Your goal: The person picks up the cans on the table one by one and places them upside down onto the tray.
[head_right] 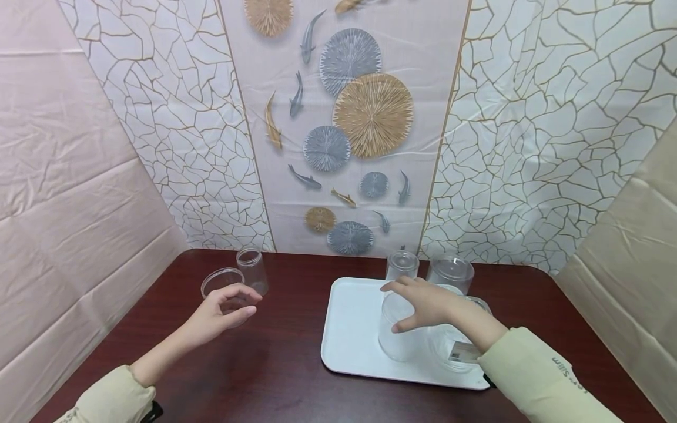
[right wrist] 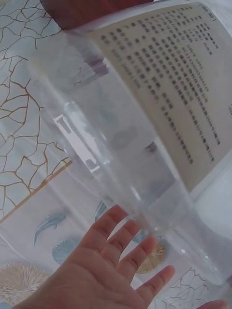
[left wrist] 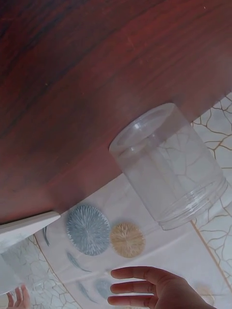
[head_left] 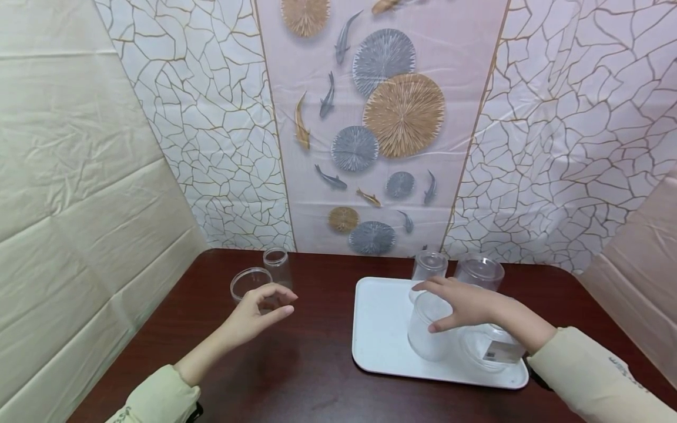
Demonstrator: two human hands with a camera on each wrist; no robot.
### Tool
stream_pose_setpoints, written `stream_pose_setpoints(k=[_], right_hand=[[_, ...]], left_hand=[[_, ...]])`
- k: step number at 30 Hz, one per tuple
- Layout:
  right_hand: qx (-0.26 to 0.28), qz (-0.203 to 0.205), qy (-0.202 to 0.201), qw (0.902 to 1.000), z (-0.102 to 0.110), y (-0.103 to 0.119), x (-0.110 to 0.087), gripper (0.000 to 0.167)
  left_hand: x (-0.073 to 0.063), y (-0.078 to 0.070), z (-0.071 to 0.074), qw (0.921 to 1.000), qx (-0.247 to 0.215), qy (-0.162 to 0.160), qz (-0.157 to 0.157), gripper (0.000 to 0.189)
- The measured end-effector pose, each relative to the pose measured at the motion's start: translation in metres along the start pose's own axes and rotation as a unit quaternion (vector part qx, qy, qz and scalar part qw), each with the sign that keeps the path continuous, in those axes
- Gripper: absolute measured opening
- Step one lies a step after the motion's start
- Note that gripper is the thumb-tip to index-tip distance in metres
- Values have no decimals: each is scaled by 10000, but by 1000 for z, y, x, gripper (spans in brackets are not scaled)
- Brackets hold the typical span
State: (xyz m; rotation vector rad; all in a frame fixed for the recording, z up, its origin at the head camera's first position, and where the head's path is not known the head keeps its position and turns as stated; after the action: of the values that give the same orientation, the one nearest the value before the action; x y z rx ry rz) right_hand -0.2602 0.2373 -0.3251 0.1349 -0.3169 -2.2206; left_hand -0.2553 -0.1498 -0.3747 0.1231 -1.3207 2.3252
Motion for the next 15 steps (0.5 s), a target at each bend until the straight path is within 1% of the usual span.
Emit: stream_pose_setpoints(k=[5,9,15], right_hand=[[-104,-1,-143,9998,3,0,-1,66],[-234,-4,-265,9994,6,0,-1,64],[-206,-69,-356,9991,12,2,-4,65]], left_hand=[[1,-2,1,9999,90,-12,-43,16],[2,-3,1,9998,144,-23,-137,17],[9,-10,4,9991,316,4,-288,17]])
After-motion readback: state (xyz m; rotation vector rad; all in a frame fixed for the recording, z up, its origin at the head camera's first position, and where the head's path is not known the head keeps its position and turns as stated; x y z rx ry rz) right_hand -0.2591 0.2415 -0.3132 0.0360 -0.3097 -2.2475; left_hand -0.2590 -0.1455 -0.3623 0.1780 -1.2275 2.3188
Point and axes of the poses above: each hand's wrist, its own x-axis towards the middle knuckle, its own z-axis out of the back of the hand, y = z × x, the point moved 2 cm from there along x, towards the middle knuckle, and after that the axes turned 10 degrees about z, right-handed, at the moved point
